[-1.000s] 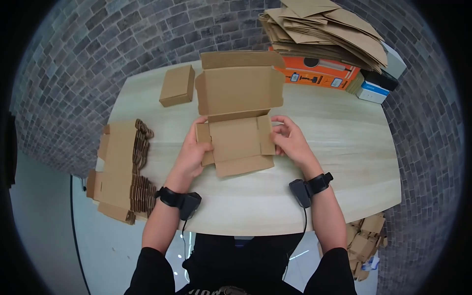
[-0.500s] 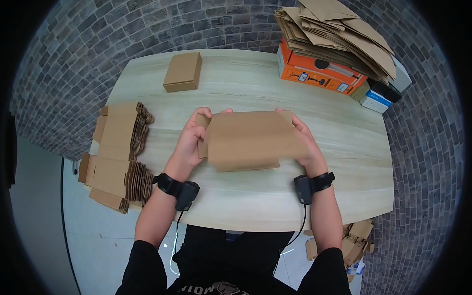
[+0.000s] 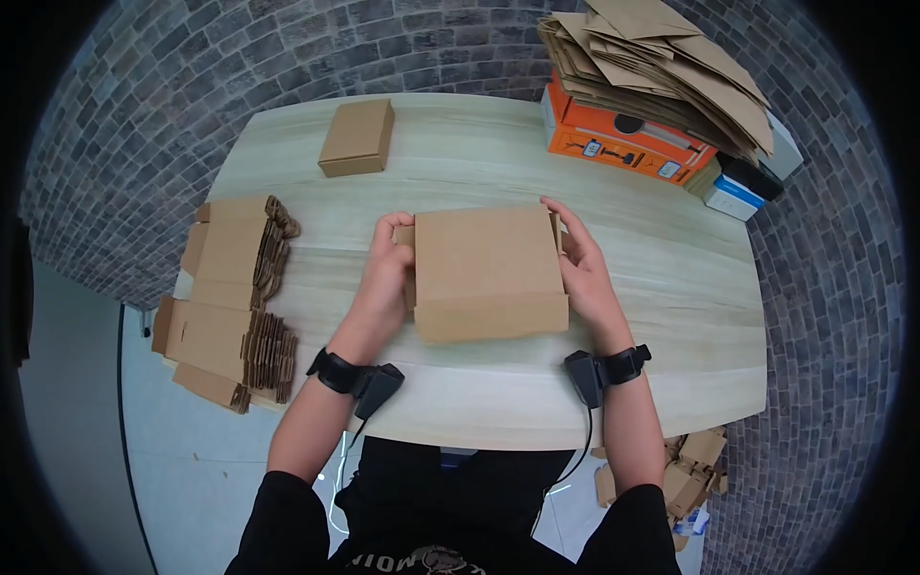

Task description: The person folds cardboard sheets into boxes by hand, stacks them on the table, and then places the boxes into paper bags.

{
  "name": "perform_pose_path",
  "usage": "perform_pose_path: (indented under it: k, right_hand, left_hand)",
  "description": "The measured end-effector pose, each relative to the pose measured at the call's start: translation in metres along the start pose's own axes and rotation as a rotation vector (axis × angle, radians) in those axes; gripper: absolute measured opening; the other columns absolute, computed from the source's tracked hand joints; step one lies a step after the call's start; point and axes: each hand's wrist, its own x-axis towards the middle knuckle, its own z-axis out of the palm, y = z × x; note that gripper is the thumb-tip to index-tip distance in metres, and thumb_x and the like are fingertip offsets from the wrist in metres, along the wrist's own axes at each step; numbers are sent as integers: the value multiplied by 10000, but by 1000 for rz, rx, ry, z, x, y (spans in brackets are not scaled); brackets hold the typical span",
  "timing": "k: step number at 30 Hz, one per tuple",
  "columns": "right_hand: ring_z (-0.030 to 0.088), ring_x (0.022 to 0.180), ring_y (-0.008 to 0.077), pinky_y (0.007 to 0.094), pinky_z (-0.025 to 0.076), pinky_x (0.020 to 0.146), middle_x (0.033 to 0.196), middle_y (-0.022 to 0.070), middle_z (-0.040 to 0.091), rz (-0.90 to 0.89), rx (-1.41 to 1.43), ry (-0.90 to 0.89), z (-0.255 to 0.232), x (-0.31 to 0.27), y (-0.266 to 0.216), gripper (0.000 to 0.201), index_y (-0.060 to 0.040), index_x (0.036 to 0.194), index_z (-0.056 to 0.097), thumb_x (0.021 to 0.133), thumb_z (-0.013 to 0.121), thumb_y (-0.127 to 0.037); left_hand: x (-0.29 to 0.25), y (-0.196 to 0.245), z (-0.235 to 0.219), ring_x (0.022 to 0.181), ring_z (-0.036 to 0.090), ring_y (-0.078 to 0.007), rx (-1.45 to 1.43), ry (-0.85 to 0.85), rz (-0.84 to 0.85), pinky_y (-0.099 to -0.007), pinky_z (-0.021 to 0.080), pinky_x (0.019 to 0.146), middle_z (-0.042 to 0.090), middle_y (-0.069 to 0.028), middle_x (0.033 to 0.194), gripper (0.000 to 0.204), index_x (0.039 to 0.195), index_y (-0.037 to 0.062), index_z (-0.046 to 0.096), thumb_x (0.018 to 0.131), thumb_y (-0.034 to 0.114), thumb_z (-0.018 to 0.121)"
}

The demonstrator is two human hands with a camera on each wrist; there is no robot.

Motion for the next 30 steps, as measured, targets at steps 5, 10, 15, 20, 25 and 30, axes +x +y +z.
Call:
perform_pose_path:
  k: [5,10,15,20,25,30]
  right_hand:
    - [569,1080,130,275,449,917,1239,96,605,-2,80,-59,-4,2,6,626,-81,1517,331,918,513,-67]
    - [580,957,88,237,465,830,1242,44,604,63,249,-7,-4,6,6,565,-39,1510,340,963,456,-122]
    - [420,620,26,183,350,556,900,-41,579,170,294,-113,-12,4,11,526,-72,1503,369,995,450,-184]
    - [366,550,14,170,313,506,688,-92,421,182,75,-64,-9,1,5,514,-93,1504,374,1010,454,-209]
    - [426,630,20,165,366,569,1288,28,596,95,171,-61,-6,1,5,530,-66,1504,360,1001,477,-185]
    - [493,720,28,194,428,648,1575,87,321,19,284,-167,-6,0,5,607,-35,1515,314,957,532,-133]
  left_hand:
    - [-1,14,-1,1119,526,-184,-262,-97,-122,-338,456,953,518,-74,1210,329,1301,171,421,976,216,447]
    - [-4,8,-3,1156,512,-193,-183,-280,-188,-352,443,978,504,-74,1248,498,1460,204,306,991,245,469]
    - [-8,8,-1,1165,500,-187,53,-367,-153,-340,433,988,501,-98,1260,638,1530,216,196,977,162,510]
    - [-12,13,1,1176,495,-209,155,-420,-19,-343,402,1015,474,-195,1288,736,1532,171,106,936,76,529]
    - [-10,19,4,1144,516,-192,73,-332,-13,-313,409,1003,514,-140,1268,628,1534,191,215,970,77,468]
    - [-5,22,-1,1148,518,-188,-7,-212,22,-279,407,998,500,-118,1306,542,1498,147,354,965,76,422]
